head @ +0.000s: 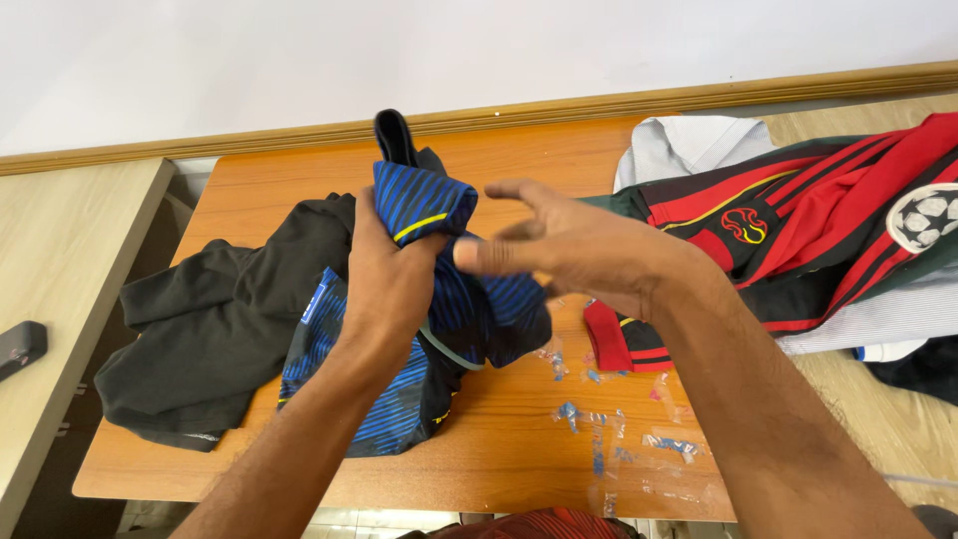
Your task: The person folds several garments on a wooden table. They button a dark plaid shirt, then fold a white long-sleeved shirt, a striped button-up, a green shirt, a red and black jersey, a blue and black jersey, and a black long-sleeved shirt, placing each folded item into a growing stack.
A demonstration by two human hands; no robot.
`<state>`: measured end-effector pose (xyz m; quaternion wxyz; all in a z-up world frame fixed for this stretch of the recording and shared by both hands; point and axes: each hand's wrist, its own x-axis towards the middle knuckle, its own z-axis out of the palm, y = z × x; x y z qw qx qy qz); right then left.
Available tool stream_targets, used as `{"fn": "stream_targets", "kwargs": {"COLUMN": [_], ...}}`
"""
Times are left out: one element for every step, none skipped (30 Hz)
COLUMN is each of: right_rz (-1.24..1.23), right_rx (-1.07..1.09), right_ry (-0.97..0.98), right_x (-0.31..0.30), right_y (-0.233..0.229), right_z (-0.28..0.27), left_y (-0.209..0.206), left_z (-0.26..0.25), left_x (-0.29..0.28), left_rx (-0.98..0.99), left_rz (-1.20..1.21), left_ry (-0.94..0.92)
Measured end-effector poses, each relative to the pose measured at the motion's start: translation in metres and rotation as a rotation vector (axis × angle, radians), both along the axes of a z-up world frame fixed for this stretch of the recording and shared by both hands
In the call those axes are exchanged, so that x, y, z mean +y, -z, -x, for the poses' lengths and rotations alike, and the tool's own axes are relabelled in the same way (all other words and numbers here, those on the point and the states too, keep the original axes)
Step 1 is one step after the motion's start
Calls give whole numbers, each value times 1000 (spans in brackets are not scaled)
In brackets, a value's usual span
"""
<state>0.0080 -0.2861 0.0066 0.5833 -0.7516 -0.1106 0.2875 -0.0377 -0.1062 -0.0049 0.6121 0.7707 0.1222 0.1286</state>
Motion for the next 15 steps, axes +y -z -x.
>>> {"fn": "stream_targets", "kwargs": {"right_rz": [15,28,42,56,69,-4,-77,-150,-171,-191,-211,-289,-367,-446,-536], "right_rx": [17,34,51,67,83,91,98,105,100,94,87,116,144,173,160], "right_ry": [-50,-101,-152,-204,-256,-140,-24,93,124,155,187,209,232,254,218], "right_x": [1,4,6,8,9,9,10,9,6,-1,-6,-9,-11,-14,-19], "right_y": [3,6,10,13,16,18,20,21,21,18,15,11,7,2,-3], "right_z": [4,8,11,14,15,15,15,14,13,11,9,6,3,0,-2], "left_y": [-4,-6,-9,-11,-12,-13,-12,-9,-6,-1,6,15,25,35,45], "left_z": [1,1,1,2,3,5,6,7,8,9,9,9,10,13,17], "left_x": [-1,-4,-7,-9,-10,-8,-6,-3,1,6,9,9,10,12,14], "left_rx": [61,62,62,61,98,136,172,125,77,28,42,55,68,58,48], "left_rz": [-51,-45,-38,-31,-1,31,62,31,0,-32,-76,-120,-164,-144,-124], "left_ry": [-16,117,251,385,458,533,608,587,566,545,540,536,531,624,716]}}
